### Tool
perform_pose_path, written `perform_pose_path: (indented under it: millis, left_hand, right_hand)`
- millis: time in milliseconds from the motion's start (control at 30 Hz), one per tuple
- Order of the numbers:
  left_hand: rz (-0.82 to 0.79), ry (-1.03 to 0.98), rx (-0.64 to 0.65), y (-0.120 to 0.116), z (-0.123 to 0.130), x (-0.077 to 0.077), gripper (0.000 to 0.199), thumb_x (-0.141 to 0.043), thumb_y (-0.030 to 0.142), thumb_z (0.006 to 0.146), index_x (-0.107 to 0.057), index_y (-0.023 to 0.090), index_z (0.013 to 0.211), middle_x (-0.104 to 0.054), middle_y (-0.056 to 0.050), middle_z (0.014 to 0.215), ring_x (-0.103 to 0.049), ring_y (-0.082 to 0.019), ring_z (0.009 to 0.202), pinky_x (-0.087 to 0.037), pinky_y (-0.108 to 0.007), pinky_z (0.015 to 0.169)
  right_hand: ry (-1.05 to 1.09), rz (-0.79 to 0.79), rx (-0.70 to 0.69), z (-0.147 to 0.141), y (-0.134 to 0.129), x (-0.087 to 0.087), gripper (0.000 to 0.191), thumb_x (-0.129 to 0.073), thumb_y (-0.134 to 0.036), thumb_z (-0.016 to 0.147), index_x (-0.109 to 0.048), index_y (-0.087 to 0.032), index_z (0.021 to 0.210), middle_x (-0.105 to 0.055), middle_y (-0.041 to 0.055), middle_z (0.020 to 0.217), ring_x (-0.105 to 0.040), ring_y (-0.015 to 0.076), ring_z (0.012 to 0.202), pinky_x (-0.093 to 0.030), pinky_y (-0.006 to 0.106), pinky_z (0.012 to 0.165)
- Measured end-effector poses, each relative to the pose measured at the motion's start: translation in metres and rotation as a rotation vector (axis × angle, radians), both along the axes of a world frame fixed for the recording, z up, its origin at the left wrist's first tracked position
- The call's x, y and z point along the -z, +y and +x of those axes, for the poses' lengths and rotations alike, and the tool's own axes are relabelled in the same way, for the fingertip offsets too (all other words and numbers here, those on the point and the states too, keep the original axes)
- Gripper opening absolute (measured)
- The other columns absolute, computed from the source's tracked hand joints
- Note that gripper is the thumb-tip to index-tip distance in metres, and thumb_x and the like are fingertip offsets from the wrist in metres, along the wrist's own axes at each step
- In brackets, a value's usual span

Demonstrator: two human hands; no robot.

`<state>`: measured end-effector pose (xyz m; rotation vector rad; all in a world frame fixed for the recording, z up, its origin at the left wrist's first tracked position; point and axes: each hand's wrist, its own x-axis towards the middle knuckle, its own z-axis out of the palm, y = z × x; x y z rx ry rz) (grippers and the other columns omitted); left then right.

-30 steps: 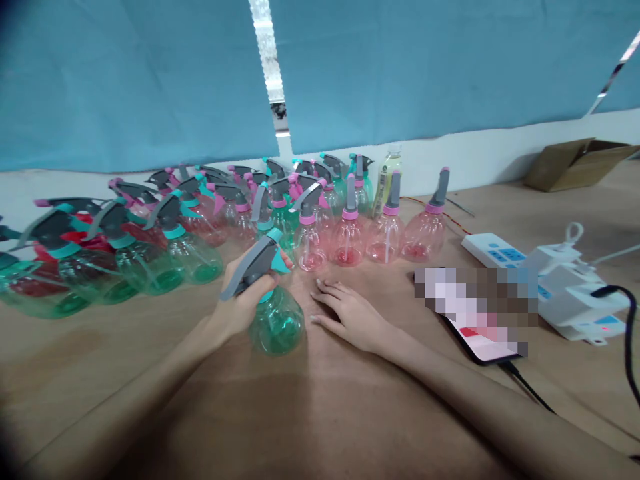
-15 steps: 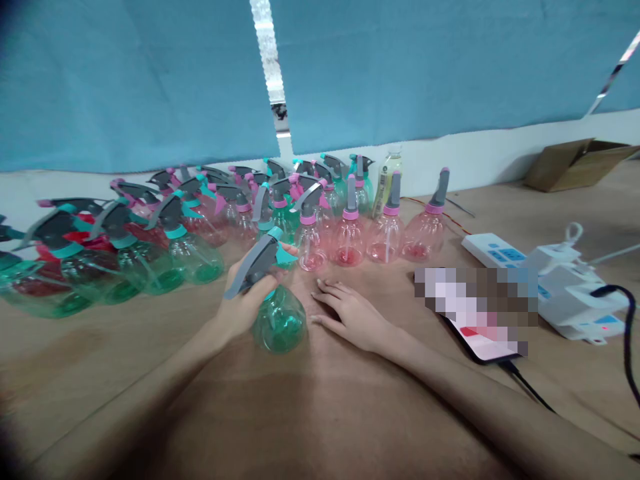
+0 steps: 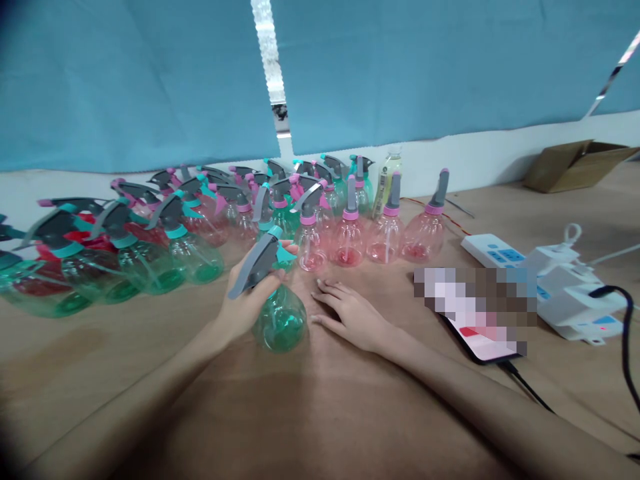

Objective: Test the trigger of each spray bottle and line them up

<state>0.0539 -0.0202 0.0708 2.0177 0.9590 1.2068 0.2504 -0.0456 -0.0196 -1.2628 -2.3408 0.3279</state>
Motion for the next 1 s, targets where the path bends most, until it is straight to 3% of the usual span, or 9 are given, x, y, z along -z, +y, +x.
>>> perform_pose_path:
  millis: [300, 533, 1000]
  left_hand:
    - [-0.011, -0.012, 0.006, -0.0018, 0.0008, -0.0018, 0.020, -0.054, 0.015, 0.079, -0.055, 0.021, 0.098, -0.050, 0.003, 0.073, -0.049, -0.013, 0.068, -0.041, -0.028, 0.069]
    - [0.006, -0.012, 0.004, -0.0007, 0.0002, 0.0009, 0.016, -0.053, 0.015, 0.079, -0.053, 0.021, 0.094, -0.044, 0.004, 0.069, -0.040, -0.012, 0.061, -0.037, -0.027, 0.064]
    - [-0.001, 0.046, -0.042, -0.0040, 0.0004, -0.0062, 0.012, -0.052, 0.016, 0.075, -0.053, 0.019, 0.087, -0.045, 0.004, 0.067, -0.038, -0.010, 0.058, -0.034, -0.026, 0.058]
  right_hand:
    - [0.012, 0.001, 0.005, 0.0002, 0.0004, 0.0018, 0.056, -0.043, -0.053, 0.093, -0.054, -0.016, 0.133, -0.048, 0.0133, 0.143, -0.040, 0.0281, 0.135, -0.035, 0.051, 0.110]
    - [0.004, 0.001, 0.005, 0.0000, 0.0002, 0.0010, 0.058, -0.041, -0.055, 0.093, -0.054, -0.016, 0.132, -0.048, 0.0140, 0.142, -0.039, 0.0275, 0.136, -0.035, 0.050, 0.110]
    - [0.028, 0.008, 0.006, 0.0008, 0.0002, 0.0030, 0.056, -0.044, -0.054, 0.092, -0.053, -0.018, 0.134, -0.048, 0.0138, 0.142, -0.040, 0.0278, 0.135, -0.035, 0.050, 0.110]
